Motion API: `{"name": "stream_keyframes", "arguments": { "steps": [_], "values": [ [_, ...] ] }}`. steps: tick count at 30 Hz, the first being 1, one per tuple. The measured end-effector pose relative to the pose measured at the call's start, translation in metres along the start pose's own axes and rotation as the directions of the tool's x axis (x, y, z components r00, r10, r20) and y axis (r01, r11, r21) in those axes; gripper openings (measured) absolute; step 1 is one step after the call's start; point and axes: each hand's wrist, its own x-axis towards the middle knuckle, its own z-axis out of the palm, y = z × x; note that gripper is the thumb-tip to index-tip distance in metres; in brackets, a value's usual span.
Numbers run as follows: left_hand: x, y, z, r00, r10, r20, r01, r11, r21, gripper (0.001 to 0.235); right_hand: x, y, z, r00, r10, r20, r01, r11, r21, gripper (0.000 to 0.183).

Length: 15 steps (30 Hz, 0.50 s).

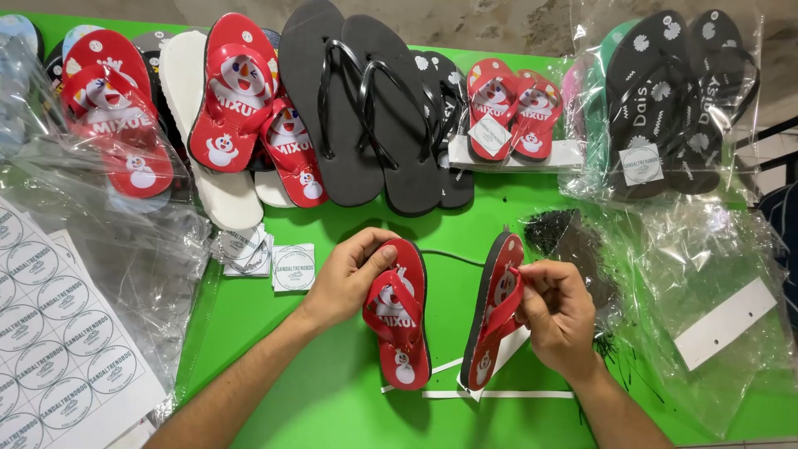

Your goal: The person prepares a pair of red flip-flops by trimming a black strap with shears, attaching a small sticker by hand, and placing the pair into a clear plastic bag.

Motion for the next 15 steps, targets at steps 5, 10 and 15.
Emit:
{"name": "stream_keyframes", "arguments": {
  "steps": [5,10,15],
  "values": [
    [-0.003,0.008,0.003,0.999,-0.002,-0.044,0.007,0.992,0.127,0.022,-0.002,0.001,0.0,0.998,-0.065,0.011,0.065,0.995,-0.072,0.014],
    [-0.005,0.009,0.006,0.995,0.054,-0.09,-0.029,0.965,0.262,0.021,-0.004,0.007,-0.001,0.99,-0.134,0.042,0.138,0.982,-0.132,0.015],
    [-0.011,0.005,0.013,0.672,0.74,-0.024,-0.513,0.488,0.706,0.019,-0.003,-0.001,0.002,0.978,-0.187,0.088,0.2,0.965,-0.172,0.019]
  ]
}}
